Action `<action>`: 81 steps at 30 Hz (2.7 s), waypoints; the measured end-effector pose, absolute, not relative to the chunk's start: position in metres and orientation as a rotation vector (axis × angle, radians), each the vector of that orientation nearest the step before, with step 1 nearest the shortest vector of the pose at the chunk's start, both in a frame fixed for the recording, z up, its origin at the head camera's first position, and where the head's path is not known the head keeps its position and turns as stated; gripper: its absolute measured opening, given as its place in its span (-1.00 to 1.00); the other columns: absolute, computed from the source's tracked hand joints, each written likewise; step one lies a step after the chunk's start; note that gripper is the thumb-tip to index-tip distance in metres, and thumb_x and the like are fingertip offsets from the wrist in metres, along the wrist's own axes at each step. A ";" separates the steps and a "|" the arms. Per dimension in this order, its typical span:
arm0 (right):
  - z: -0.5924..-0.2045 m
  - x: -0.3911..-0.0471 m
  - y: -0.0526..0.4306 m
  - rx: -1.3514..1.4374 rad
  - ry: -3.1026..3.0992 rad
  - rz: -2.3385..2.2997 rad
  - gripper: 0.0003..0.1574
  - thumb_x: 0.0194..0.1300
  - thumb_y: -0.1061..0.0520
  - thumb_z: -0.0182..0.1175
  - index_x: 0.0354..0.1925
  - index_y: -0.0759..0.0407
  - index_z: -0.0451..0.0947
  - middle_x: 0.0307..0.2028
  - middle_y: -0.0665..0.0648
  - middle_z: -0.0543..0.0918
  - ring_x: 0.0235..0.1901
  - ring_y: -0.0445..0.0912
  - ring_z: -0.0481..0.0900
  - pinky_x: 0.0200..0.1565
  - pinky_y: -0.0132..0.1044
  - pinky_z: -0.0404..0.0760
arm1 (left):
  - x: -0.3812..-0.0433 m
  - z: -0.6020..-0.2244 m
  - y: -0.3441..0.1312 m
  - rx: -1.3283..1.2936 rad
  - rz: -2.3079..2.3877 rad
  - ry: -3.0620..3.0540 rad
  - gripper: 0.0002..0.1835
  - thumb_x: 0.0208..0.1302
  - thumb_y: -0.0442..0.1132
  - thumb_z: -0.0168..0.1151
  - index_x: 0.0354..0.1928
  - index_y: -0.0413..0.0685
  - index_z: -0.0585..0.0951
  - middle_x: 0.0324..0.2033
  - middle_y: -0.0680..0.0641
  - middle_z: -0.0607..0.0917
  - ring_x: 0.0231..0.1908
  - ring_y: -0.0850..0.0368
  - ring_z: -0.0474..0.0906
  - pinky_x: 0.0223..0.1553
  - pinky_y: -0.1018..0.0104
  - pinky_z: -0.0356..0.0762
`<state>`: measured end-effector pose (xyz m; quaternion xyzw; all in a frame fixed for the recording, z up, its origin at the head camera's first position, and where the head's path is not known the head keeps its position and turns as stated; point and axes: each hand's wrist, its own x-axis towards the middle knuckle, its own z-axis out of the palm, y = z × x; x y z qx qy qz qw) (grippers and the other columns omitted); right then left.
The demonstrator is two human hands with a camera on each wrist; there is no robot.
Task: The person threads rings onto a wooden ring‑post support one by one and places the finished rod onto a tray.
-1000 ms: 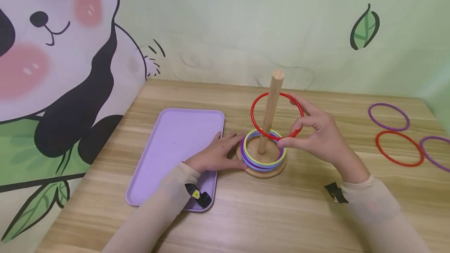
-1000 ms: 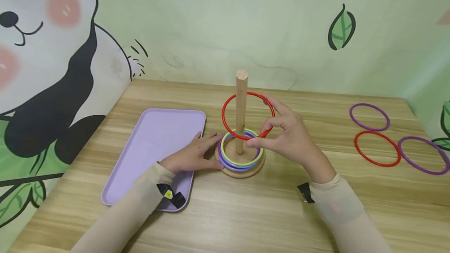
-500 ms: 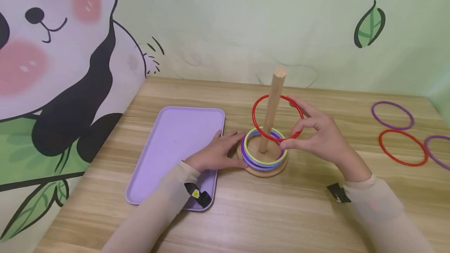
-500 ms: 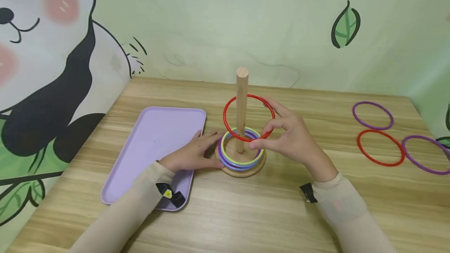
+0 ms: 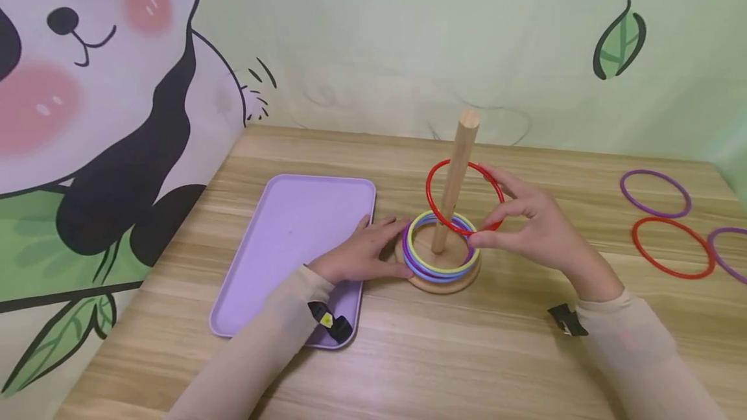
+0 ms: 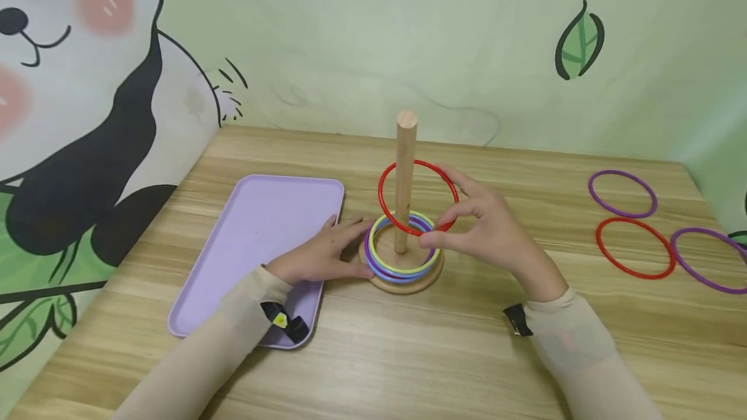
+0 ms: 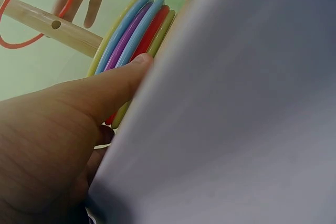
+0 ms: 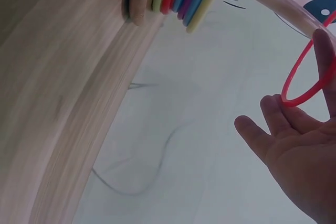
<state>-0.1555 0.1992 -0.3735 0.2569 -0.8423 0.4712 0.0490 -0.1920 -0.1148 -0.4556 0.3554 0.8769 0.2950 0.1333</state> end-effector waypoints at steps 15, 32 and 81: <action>-0.386 -0.161 0.197 0.878 -2.680 1.343 -0.84 0.08 0.18 0.65 -0.32 0.02 0.88 0.56 0.31 0.30 0.54 0.34 0.20 0.44 0.43 0.20 | -0.193 -0.456 -0.114 1.027 0.847 2.537 0.04 0.27 0.15 0.49 0.66 -0.03 0.20 0.58 -0.11 0.31 0.62 -0.26 0.01 0.56 -0.35 -0.44; -0.402 -0.169 0.196 0.975 -2.813 1.307 -0.73 0.14 0.06 0.64 -0.20 0.12 0.88 0.58 0.32 0.26 0.55 0.31 0.20 0.45 0.32 0.27 | -0.193 -0.455 -0.113 1.030 0.835 2.550 0.03 0.28 0.13 0.49 0.65 -0.08 0.23 0.57 -0.15 0.33 0.61 -0.27 0.02 0.56 -0.35 -0.43; -0.362 -0.187 0.324 0.251 -3.240 0.875 -0.13 0.49 -0.25 0.28 0.32 0.47 0.48 0.26 0.56 0.54 0.26 0.42 0.46 0.22 0.34 0.46 | -0.200 -0.450 -0.116 1.036 0.850 2.585 0.04 0.27 0.14 0.51 0.65 -0.06 0.22 0.57 -0.12 0.34 0.63 -0.21 0.01 0.56 -0.33 -0.45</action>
